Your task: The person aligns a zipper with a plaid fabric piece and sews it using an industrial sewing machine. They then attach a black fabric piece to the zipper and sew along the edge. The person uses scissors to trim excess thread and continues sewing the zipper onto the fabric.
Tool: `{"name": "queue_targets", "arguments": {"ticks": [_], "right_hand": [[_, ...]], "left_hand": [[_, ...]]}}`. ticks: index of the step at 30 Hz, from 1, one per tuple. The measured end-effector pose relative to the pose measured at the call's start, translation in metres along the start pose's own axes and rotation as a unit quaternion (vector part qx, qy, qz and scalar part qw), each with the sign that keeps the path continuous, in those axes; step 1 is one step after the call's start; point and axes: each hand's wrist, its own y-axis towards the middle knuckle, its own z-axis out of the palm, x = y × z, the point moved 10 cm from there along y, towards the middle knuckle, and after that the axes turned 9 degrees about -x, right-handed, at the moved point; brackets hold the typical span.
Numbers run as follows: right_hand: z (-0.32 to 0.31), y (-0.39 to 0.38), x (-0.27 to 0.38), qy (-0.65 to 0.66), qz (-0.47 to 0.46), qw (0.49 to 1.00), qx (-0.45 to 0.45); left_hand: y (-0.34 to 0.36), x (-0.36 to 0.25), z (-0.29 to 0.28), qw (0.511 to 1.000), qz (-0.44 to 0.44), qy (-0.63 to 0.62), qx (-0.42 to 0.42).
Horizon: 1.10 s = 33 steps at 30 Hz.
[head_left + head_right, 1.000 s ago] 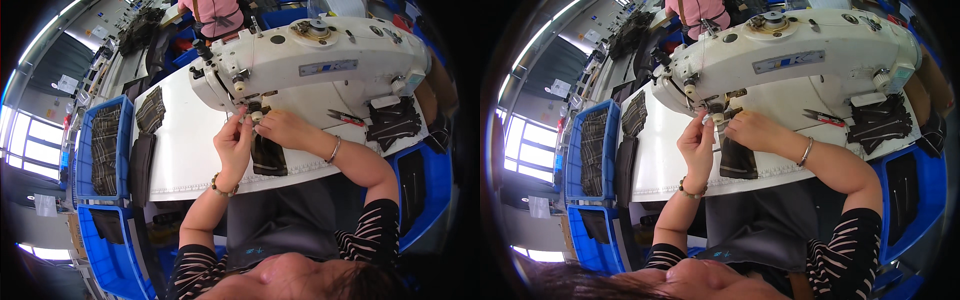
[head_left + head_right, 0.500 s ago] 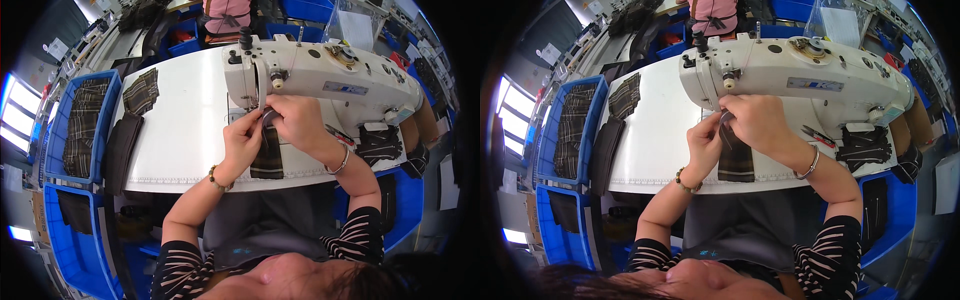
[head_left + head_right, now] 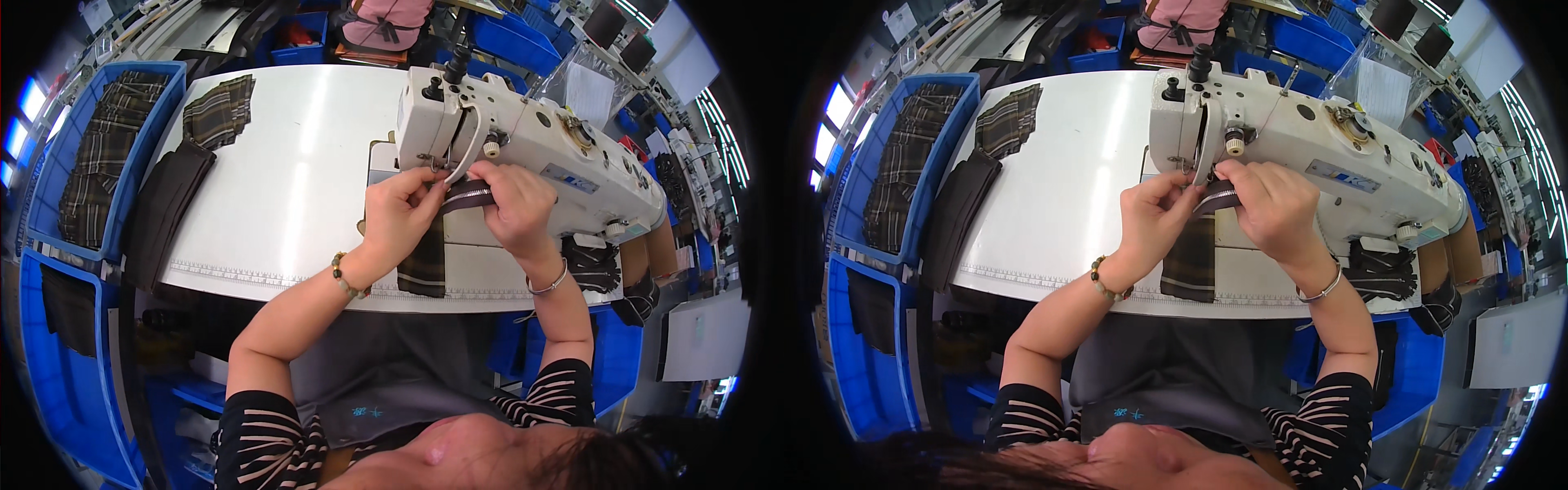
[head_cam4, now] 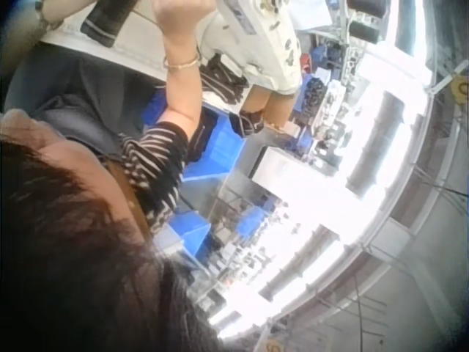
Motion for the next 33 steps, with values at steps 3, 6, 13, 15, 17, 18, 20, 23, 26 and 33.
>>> {"name": "queue_targets", "arguments": {"ticks": [3,6,13,15,17,18,20,23,26,33], "right_hand": [[0.002,0.0,0.004,-0.021,-0.037,0.999,0.002],[0.003,-0.003,0.006,-0.037,-0.053,0.998,0.008],[0.007,-0.006,0.006,-0.043,-0.067,0.997,0.011],[0.008,-0.006,0.007,-0.041,-0.077,0.996,0.004],[0.009,-0.007,0.008,-0.04,-0.085,0.996,0.001],[0.01,-0.007,0.008,-0.044,-0.086,0.995,0.005],[0.012,-0.006,0.008,-0.051,-0.086,0.995,0.013],[0.013,-0.004,0.01,-0.047,-0.106,0.993,-0.006],[0.013,-0.003,0.013,-0.053,-0.124,0.991,-0.022],[0.014,-0.004,0.011,-0.048,-0.149,0.987,-0.048]], "left_hand": [[0.003,0.007,0.001,0.999,-0.043,-0.017,0.003],[0.001,0.019,0.004,0.991,-0.115,-0.063,0.004],[-0.001,0.02,0.002,0.992,-0.114,-0.051,-0.022],[-0.001,0.023,0.003,0.992,-0.113,-0.052,-0.034],[-0.002,0.025,0.003,0.991,-0.113,-0.054,-0.041],[-0.002,0.022,0.002,0.993,-0.098,-0.037,-0.047],[-0.002,0.015,0.0,0.996,-0.068,-0.004,-0.059],[-0.002,0.005,-0.003,0.995,0.012,0.059,-0.082],[-0.003,-0.001,-0.003,0.992,0.037,0.072,-0.093],[-0.005,-0.012,-0.003,0.981,0.124,0.107,-0.105]]}}
